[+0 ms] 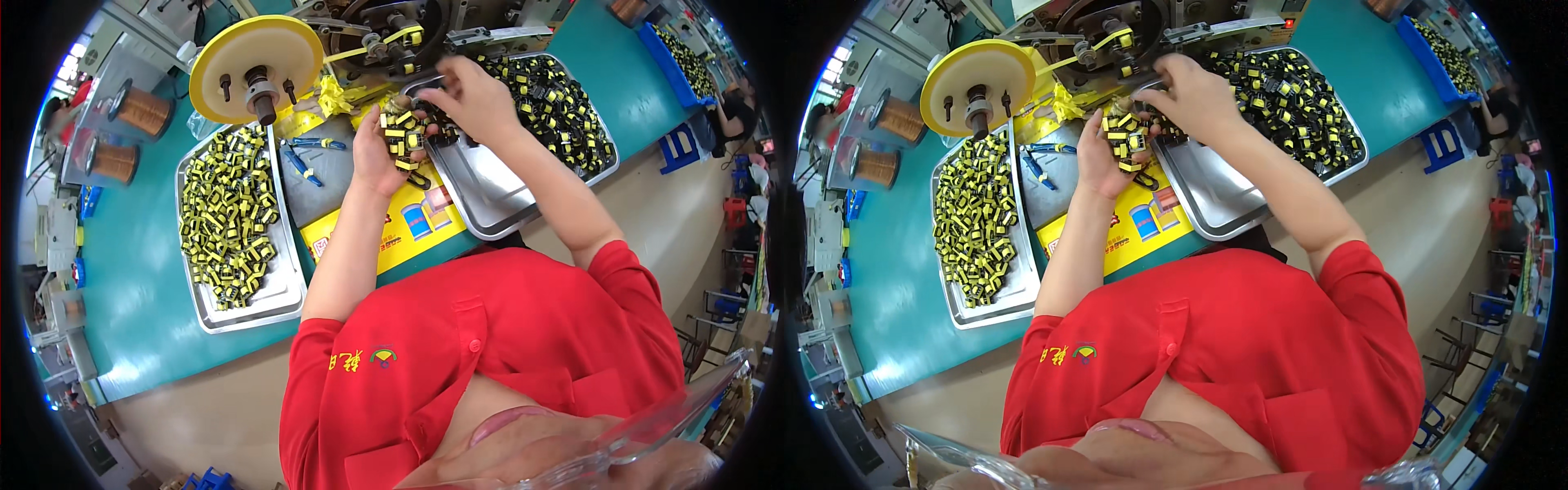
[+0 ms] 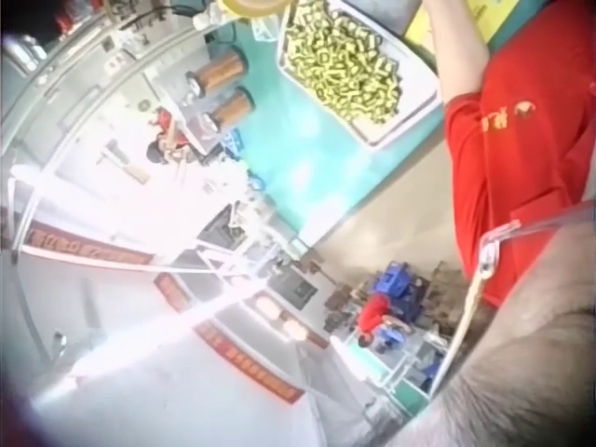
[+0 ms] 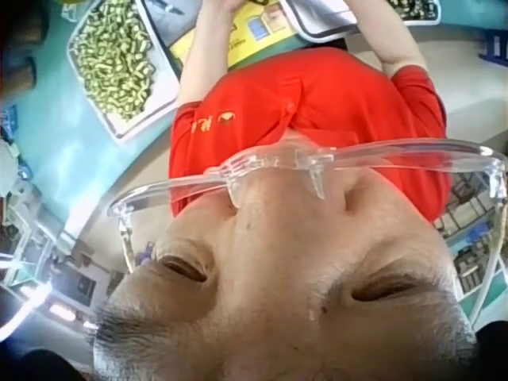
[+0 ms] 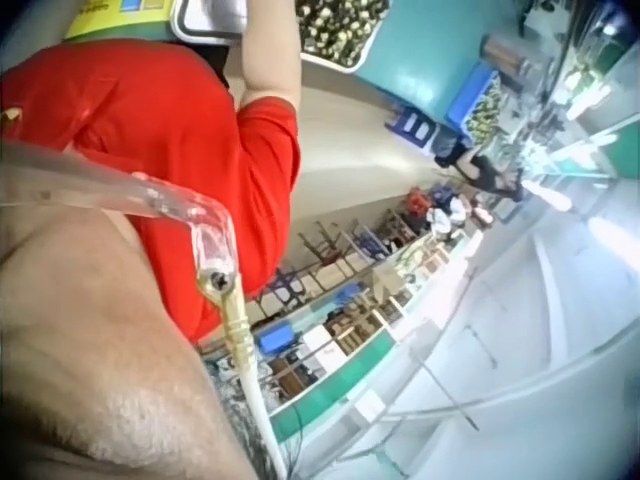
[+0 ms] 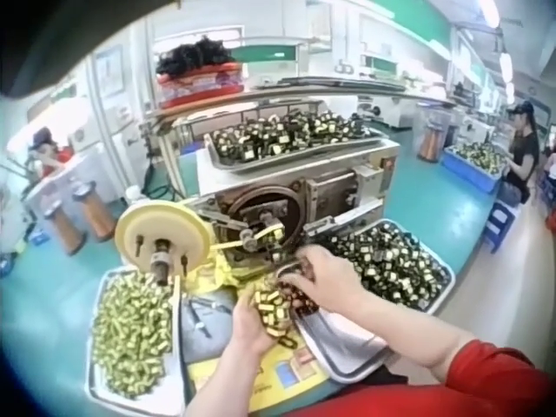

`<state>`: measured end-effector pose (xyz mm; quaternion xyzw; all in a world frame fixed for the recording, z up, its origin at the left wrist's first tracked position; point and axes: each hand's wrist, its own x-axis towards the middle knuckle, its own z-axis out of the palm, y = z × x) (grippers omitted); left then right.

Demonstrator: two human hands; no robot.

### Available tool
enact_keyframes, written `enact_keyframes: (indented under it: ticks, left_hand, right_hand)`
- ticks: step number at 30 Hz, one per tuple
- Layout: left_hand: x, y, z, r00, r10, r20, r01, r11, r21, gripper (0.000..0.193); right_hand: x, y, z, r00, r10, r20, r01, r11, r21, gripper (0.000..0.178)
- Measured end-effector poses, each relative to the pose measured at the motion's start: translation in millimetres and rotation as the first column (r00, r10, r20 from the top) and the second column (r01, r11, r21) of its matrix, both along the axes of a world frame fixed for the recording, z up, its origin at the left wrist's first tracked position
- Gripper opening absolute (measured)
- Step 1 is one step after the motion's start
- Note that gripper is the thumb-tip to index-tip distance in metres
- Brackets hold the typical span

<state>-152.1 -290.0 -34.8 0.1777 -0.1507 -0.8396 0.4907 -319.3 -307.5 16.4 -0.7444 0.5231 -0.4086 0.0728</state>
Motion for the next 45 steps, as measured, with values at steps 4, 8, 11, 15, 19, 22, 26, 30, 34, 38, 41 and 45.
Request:
enact_keyframes:
  ticks: [4, 8, 11, 15, 19, 22, 26, 30, 34, 38, 41, 45]
  left_hand:
    - [-7, -1, 2, 1.0, -0.01, 0.016, 0.01, 1.0, 0.013, 0.043]
    - [-2, 0, -2, 0.999, -0.051, 0.001, 0.051, 0.999, 0.019, 0.045]
    - [-5, 0, 1, 0.995, -0.094, -0.017, 0.095, 0.995, 0.032, 0.055]
    - [-18, -10, 8, 0.981, -0.176, -0.077, 0.175, 0.984, -0.014, 0.057]
    - [-38, -26, 28, 0.976, -0.106, -0.189, 0.111, 0.994, 0.013, 0.046]
    - [-44, -30, 37, 0.951, -0.031, -0.308, 0.063, 0.994, 0.094, 0.037]
    - [-37, -24, 31, 0.971, -0.054, -0.233, 0.075, 0.994, 0.082, 0.032]
    - [-20, 0, 21, 0.991, -0.108, -0.085, 0.114, 0.991, 0.073, 0.037]
    - [-4, 2, 1, 0.995, -0.05, -0.09, 0.059, 0.993, 0.101, 0.042]
    - [-2, 1, 3, 0.995, -0.043, -0.093, 0.049, 0.997, 0.062, 0.045]
    - [0, 0, 3, 0.99, -0.069, -0.124, 0.072, 0.997, 0.018, 0.046]
    - [-1, 2, 8, 0.988, -0.051, -0.146, 0.056, 0.998, 0.027, 0.046]
  right_hand:
    - [-32, 36, -22, 0.884, 0.073, -0.461, -0.064, 0.997, 0.034, 0.032]
    - [-34, 47, -33, 0.822, 0.117, -0.558, -0.152, 0.988, -0.017, 0.024]
    - [-45, 61, -30, 0.837, 0.213, -0.504, -0.183, 0.977, 0.11, 0.019]
    - [-58, 73, -25, 0.771, 0.439, -0.462, -0.324, 0.894, 0.31, 0.018]
    - [-45, 65, -19, 0.777, 0.531, -0.337, -0.367, 0.818, 0.444, 0.021]
    - [-36, 59, -20, 0.841, 0.457, -0.288, -0.279, 0.824, 0.493, 0.027]
    - [-45, 64, -16, 0.774, 0.542, -0.327, -0.362, 0.803, 0.473, 0.035]
    - [-47, 65, -22, 0.78, 0.55, -0.299, -0.37, 0.79, 0.489, 0.033]
    - [-41, 46, -12, 0.911, 0.41, -0.031, -0.385, 0.877, 0.288, 0.03]
    - [-17, 24, 15, 0.71, 0.056, 0.702, -0.549, 0.669, 0.501, 0.036]
    - [-4, 15, 17, 0.477, 0.002, 0.879, -0.628, 0.7, 0.339, 0.034]
    - [11, 3, 8, 0.751, 0.087, 0.655, -0.379, 0.869, 0.319, 0.032]
